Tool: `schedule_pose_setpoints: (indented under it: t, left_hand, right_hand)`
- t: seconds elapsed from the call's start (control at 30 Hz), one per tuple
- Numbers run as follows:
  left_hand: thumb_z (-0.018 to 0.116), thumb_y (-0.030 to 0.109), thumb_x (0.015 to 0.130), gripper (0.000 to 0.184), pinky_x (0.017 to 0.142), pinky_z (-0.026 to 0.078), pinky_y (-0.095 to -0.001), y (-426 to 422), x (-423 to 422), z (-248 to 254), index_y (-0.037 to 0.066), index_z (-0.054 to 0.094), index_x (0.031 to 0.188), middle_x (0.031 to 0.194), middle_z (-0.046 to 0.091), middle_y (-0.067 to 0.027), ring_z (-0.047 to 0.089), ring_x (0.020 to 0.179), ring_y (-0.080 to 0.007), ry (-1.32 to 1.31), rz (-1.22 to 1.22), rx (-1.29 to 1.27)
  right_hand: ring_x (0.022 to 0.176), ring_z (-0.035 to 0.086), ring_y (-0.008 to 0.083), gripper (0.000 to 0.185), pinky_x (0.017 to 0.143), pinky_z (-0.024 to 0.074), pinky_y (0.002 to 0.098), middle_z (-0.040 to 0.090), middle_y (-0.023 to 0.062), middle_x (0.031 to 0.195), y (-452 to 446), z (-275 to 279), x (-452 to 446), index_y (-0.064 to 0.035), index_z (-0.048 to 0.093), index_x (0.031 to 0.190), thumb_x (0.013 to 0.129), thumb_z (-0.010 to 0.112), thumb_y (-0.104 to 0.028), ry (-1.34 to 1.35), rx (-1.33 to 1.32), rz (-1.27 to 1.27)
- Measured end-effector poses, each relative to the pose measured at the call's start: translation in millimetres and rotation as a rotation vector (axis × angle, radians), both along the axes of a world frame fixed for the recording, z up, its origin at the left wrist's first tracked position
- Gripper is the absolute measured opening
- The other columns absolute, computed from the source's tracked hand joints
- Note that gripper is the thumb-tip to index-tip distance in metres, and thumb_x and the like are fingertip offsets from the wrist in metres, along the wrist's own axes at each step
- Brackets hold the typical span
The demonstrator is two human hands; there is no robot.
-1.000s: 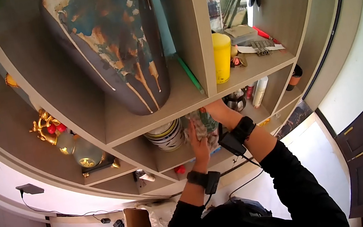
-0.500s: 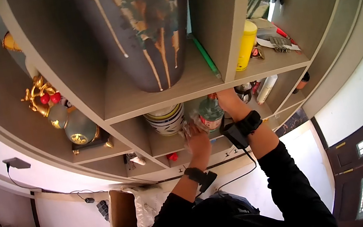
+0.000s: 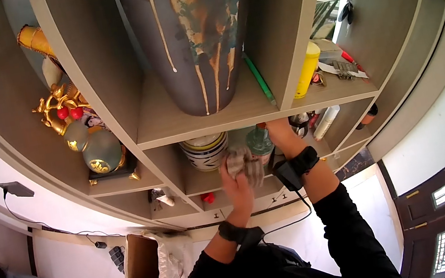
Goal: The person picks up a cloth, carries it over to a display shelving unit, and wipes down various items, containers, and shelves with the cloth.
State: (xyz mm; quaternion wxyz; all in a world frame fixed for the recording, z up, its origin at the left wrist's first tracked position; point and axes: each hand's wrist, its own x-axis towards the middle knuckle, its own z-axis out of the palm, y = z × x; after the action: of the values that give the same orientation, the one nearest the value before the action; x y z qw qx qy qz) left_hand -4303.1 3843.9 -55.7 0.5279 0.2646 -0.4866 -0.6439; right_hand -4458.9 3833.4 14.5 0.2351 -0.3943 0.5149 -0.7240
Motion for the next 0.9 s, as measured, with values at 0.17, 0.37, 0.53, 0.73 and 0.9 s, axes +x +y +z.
schedule_pose_setpoints:
  t: [0.17,0.37,0.53,0.73,0.9]
  left_hand:
    - [0.043,0.005,0.072,0.056,0.093,0.024,-0.0366,-16.5,-55.5,29.2,-0.006,0.02,0.121,0.12,0.027,-0.0254,0.03,0.111,-0.0352,-0.267,0.033,-0.499]
    - [0.052,0.008,0.071,0.06,0.087,0.029,-0.0416,-24.0,-67.3,3.5,-0.007,0.021,0.12,0.116,0.031,-0.0279,0.034,0.103,-0.0418,-0.578,0.224,-0.8]
    - [0.047,0.004,0.074,0.05,0.079,0.035,-0.0381,-44.9,-56.7,0.7,-0.008,0.025,0.117,0.103,0.041,-0.0258,0.044,0.093,-0.0376,-0.432,0.017,-0.645]
    - [0.038,0.0,0.078,0.037,0.068,0.041,-0.0338,-75.2,-53.0,-34.3,-0.009,0.03,0.113,0.089,0.053,-0.0227,0.054,0.079,-0.0287,-0.397,-0.091,-0.495]
    - [0.044,0.005,0.076,0.042,0.063,0.044,-0.0395,-53.8,-39.3,-69.3,-0.007,0.031,0.115,0.082,0.054,-0.024,0.053,0.074,-0.0382,-0.516,0.115,-0.555]
  right_hand:
    - [0.085,0.048,0.018,0.025,0.072,0.0393,0.0282,0.05,0.011,0.089,-9.6,-9.9,5.9,0.0023,0.044,0.099,0.079,0.049,-0.011,0.282,-0.023,-0.236]
    - [0.086,0.048,0.0145,0.024,0.074,0.0399,0.026,0.05,0.0058,0.096,-9.8,-11.6,4.7,0.0,0.046,0.1,0.079,0.052,-0.011,0.058,0.01,-0.128]
    - [0.084,0.047,0.0152,0.025,0.071,0.0397,0.0268,0.049,0.0078,0.095,-9.1,-3.8,9.6,0.0007,0.044,0.101,0.079,0.051,-0.009,-0.147,0.011,-0.059]
    - [0.086,0.046,0.0245,0.027,0.073,0.0384,0.0325,0.048,0.0136,0.095,-23.4,-32.7,-3.6,0.0033,0.043,0.1,0.077,0.05,-0.008,0.032,0.03,-0.177]
    - [0.085,0.046,0.0353,0.023,0.073,0.0374,0.0377,0.049,0.0207,0.091,-35.2,-52.7,-13.5,0.004,0.046,0.095,0.076,0.049,-0.009,0.292,0.099,-0.331]
